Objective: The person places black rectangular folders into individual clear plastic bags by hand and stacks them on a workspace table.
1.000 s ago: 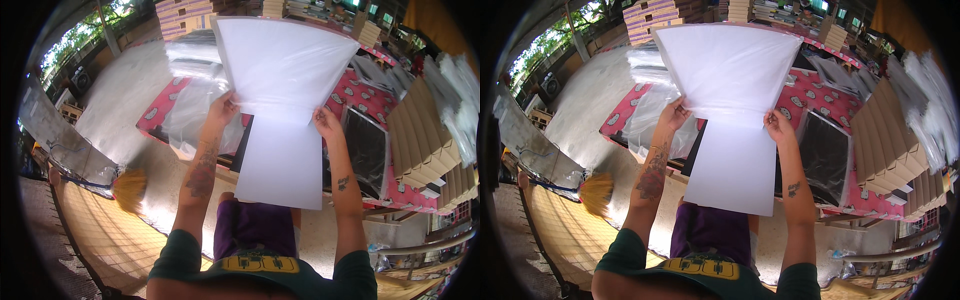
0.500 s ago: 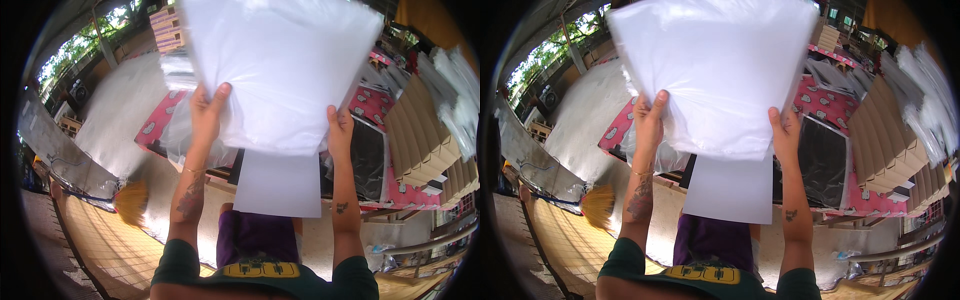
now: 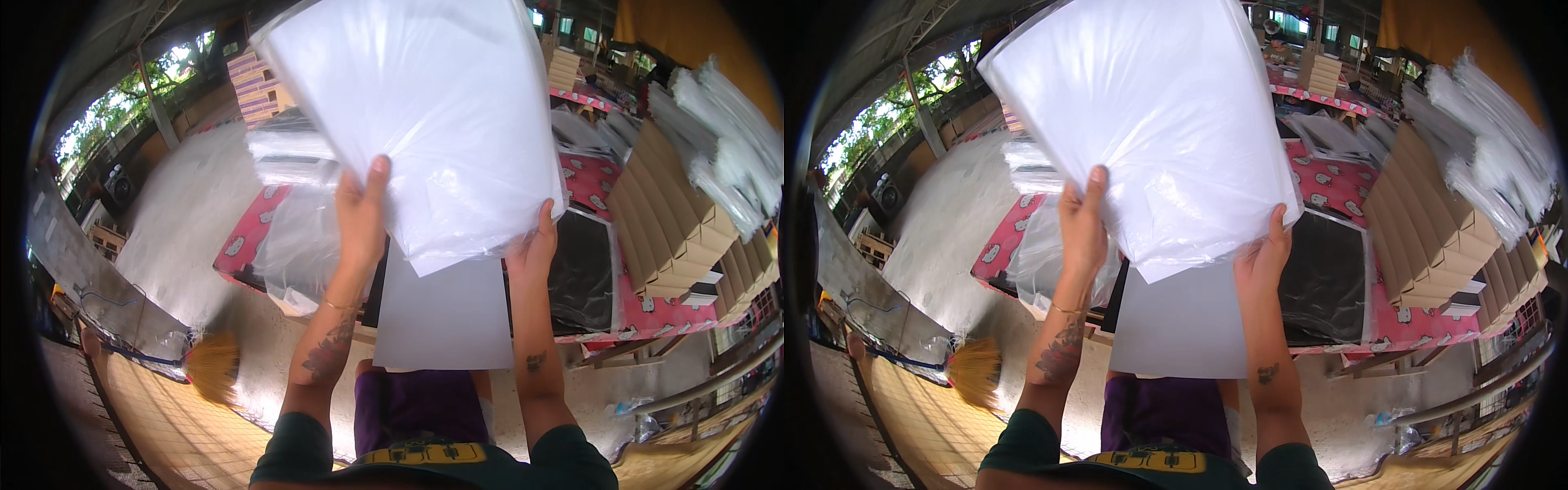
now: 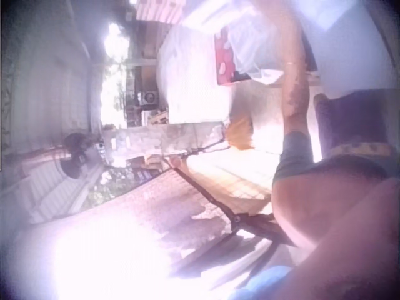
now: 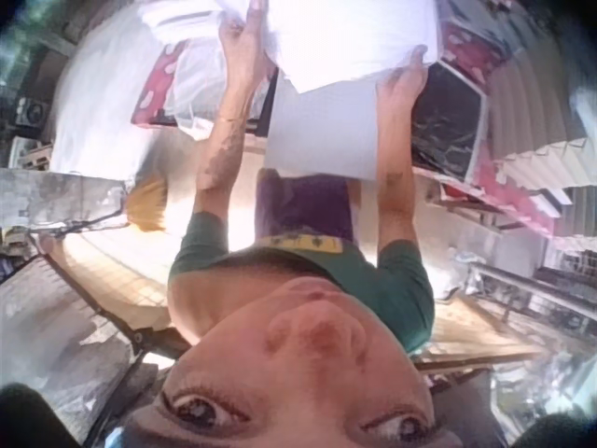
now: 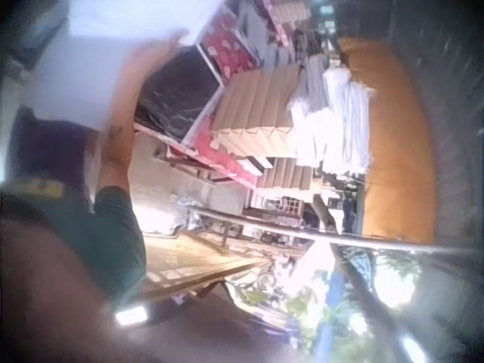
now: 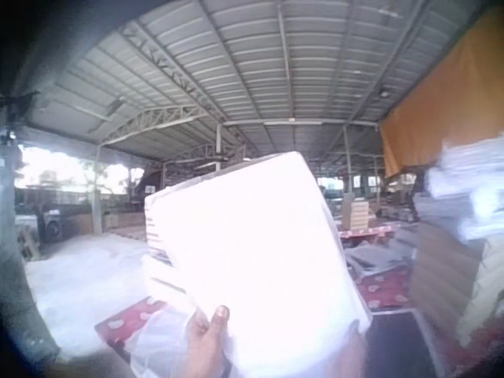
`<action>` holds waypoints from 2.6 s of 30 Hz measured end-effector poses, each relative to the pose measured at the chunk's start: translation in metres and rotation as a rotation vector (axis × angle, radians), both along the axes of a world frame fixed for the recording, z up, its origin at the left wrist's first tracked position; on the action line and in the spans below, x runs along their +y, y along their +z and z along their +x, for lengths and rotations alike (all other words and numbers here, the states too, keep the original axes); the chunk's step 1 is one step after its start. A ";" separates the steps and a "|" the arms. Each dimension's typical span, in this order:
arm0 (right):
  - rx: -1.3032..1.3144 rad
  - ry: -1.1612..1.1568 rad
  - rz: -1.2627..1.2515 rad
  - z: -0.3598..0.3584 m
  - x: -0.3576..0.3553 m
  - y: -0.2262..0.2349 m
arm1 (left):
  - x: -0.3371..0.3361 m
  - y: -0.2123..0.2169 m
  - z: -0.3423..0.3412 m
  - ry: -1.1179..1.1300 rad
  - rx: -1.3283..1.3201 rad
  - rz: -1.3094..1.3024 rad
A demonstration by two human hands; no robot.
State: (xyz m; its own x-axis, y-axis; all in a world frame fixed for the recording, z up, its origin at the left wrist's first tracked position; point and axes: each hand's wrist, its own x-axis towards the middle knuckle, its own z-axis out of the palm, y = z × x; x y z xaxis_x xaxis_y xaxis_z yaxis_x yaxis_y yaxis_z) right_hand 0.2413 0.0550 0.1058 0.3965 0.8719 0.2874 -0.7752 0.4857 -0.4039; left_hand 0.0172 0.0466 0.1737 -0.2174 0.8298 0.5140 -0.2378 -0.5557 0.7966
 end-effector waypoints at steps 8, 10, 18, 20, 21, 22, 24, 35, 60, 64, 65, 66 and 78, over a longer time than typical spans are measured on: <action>0.122 -0.258 -0.010 0.041 0.000 -0.011 | -0.022 -0.108 0.035 -0.562 0.262 -0.362; 0.134 -0.385 -0.049 0.069 0.004 -0.036 | -0.021 -0.116 0.027 -0.579 0.386 -0.356; 0.158 -0.661 -0.283 0.169 -0.040 -0.147 | 0.021 -0.167 -0.110 0.421 1.154 0.005; 0.140 -0.681 -0.376 0.171 -0.051 -0.159 | 0.030 -0.184 -0.139 0.598 1.390 0.046; 0.131 -0.689 -0.421 0.172 -0.055 -0.163 | 0.032 -0.193 -0.147 0.621 1.493 -0.044; 0.116 -0.684 -0.454 0.173 -0.059 -0.166 | 0.035 -0.202 -0.157 0.644 1.595 -0.138; 0.085 -0.674 -0.512 0.178 -0.067 -0.165 | 0.040 -0.201 -0.164 0.496 1.586 -0.352; -0.681 -0.722 -0.506 0.108 -0.098 -0.100 | 0.043 -0.213 -0.210 0.665 1.290 -0.094; -0.238 0.575 -0.412 -0.083 -0.020 -0.082 | 0.017 -0.132 -0.101 0.679 0.903 0.177; -0.157 0.577 -0.263 0.024 -0.001 -0.083 | 0.047 -0.158 -0.318 1.241 0.817 -0.052; -0.153 0.182 -0.445 0.037 -0.019 -0.051 | 0.051 -0.147 -0.315 1.189 0.533 -0.155; -0.195 0.049 -0.353 0.073 -0.034 -0.047 | 0.053 -0.103 -0.295 1.101 0.243 -0.235; -0.431 0.312 -0.170 -0.026 -0.084 -0.036 | 0.005 -0.102 -0.095 0.078 0.933 -0.229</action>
